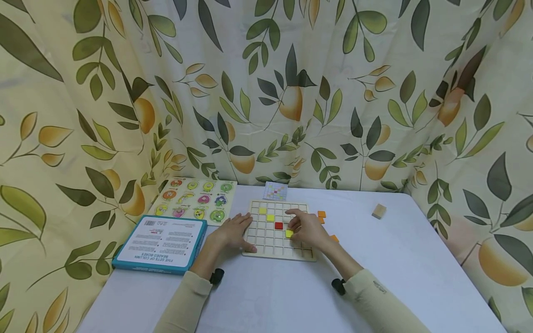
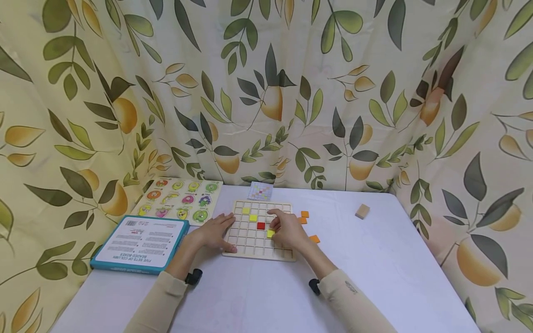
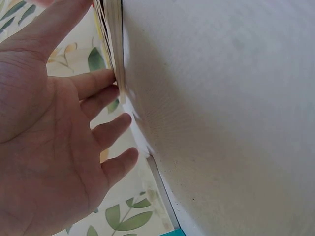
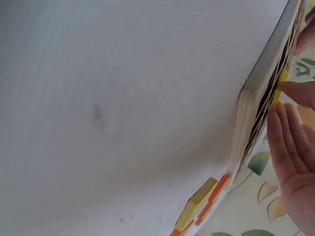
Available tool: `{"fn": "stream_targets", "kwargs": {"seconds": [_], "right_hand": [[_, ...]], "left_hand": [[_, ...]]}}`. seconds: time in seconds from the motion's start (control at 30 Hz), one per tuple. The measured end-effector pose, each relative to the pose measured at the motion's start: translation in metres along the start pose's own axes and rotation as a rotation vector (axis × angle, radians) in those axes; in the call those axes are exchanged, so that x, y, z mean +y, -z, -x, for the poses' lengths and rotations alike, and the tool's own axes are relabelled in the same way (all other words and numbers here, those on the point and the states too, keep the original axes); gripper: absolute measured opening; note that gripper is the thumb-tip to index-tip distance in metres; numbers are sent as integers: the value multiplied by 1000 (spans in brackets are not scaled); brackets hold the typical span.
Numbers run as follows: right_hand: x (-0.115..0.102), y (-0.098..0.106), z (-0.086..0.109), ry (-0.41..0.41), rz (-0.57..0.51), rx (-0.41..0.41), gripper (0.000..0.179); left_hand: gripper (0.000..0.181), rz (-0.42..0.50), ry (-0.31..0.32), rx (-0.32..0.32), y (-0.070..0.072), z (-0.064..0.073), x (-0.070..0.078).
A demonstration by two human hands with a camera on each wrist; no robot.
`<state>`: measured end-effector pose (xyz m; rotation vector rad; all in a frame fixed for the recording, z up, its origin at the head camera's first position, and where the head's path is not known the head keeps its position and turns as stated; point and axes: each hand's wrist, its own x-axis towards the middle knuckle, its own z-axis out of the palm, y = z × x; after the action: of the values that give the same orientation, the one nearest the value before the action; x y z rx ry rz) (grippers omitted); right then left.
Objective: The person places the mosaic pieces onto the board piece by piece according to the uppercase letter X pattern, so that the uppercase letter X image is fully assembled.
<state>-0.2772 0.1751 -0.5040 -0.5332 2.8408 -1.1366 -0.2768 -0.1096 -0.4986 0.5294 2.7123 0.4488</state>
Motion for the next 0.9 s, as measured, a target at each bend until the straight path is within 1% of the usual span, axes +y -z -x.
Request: {"fn": "stream_targets", "kwargs": {"seconds": [0.33,0.63,0.9], "right_hand": [[-3,-3,-3,8,16,-1,76],[-3,-6,-2,18,32,12,68],[-8,-4,3,17,60,32,62]], "left_hand": [[107,-2,2,-6,2,1,1],[106,11,13,-7,1,3,1],[106,5,3,-7,1,2,2]]}}
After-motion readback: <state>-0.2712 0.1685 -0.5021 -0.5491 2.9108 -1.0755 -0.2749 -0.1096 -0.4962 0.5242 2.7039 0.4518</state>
